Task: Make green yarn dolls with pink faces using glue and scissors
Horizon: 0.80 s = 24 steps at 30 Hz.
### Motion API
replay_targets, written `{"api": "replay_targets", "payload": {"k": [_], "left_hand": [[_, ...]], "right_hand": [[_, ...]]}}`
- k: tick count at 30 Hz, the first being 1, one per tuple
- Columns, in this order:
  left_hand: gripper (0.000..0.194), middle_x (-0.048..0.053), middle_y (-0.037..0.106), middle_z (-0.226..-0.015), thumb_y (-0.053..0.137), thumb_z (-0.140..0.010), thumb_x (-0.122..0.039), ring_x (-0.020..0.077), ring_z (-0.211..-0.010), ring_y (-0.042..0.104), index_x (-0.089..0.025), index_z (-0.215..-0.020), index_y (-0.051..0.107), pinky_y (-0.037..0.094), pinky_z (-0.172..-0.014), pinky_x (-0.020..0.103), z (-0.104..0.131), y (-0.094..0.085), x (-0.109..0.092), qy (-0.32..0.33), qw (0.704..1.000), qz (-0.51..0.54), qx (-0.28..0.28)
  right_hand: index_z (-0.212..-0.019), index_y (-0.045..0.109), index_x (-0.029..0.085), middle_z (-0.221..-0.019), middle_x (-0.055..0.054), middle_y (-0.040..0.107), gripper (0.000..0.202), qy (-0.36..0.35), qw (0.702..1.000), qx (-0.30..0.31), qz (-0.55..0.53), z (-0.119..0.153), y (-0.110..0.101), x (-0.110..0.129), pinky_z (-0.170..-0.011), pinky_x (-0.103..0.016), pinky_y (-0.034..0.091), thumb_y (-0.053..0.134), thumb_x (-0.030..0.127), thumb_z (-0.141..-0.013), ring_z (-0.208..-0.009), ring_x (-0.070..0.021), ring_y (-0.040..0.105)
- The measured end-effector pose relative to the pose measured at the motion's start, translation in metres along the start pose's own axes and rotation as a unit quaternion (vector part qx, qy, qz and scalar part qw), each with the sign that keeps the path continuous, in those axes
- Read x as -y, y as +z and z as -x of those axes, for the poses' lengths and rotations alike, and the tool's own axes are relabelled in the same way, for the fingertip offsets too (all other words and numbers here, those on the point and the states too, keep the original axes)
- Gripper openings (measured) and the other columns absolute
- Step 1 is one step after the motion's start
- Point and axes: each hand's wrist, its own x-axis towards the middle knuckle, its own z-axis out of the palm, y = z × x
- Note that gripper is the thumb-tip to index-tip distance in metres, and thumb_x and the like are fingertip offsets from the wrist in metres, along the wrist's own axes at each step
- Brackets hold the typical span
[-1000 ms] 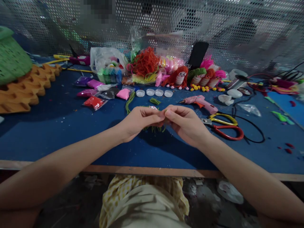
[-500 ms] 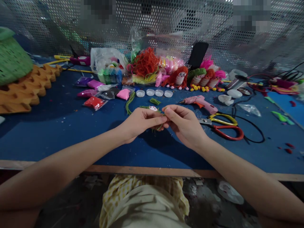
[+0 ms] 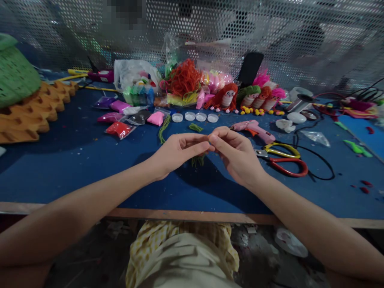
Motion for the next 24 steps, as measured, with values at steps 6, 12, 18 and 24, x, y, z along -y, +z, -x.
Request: {"api": "replay_targets", "payload": {"k": [6, 12, 18, 24], "left_hand": [[0.027, 0.004, 0.079, -0.081, 0.091, -0.073, -0.041, 0.0142, -0.078, 0.069, -0.017, -0.083, 0.083, 0.055, -0.081, 0.028, 0.002, 0.000, 0.001, -0.009, 0.999, -0.009, -0.043], [0.025, 0.000, 0.071, -0.068, 0.092, -0.064, -0.035, 0.0125, -0.068, 0.064, -0.017, -0.070, 0.077, 0.053, -0.076, 0.028, 0.000, -0.001, -0.006, -0.051, 0.995, -0.002, -0.084], [0.019, -0.001, 0.066, -0.065, 0.082, -0.068, -0.032, 0.0114, -0.063, 0.061, -0.016, -0.067, 0.071, 0.050, -0.073, 0.028, -0.001, 0.000, -0.008, -0.043, 0.996, -0.060, -0.052], [0.015, 0.002, 0.070, -0.076, 0.065, -0.085, -0.030, 0.0144, -0.069, 0.059, -0.017, -0.079, 0.069, 0.042, -0.069, 0.028, -0.005, -0.021, -0.015, 0.080, 0.910, -0.381, -0.139]], "right_hand": [[-0.083, 0.079, 0.026, -0.089, 0.002, 0.068, 0.013, -0.015, 0.999, 0.013, 0.038, 0.000, -0.003, -0.005, -0.079, -0.028, 0.053, 0.085, 0.037, -0.083, -0.078, -0.0103, 0.062], [-0.098, 0.081, 0.029, -0.096, -0.002, 0.078, 0.009, -0.170, 0.952, 0.074, 0.244, -0.009, -0.018, 0.005, -0.081, -0.035, 0.052, 0.076, 0.034, -0.091, -0.088, -0.0171, 0.067], [-0.094, 0.081, 0.031, -0.091, -0.001, 0.081, 0.008, -0.308, 0.861, 0.141, 0.380, -0.017, -0.029, 0.009, -0.086, -0.042, 0.052, 0.074, 0.035, -0.094, -0.087, -0.0211, 0.069], [-0.093, 0.076, 0.025, -0.093, -0.004, 0.078, 0.005, -0.309, 0.810, 0.067, 0.494, -0.023, -0.035, -0.006, -0.087, -0.042, 0.050, 0.072, 0.028, -0.093, -0.088, -0.0221, 0.067]]}}
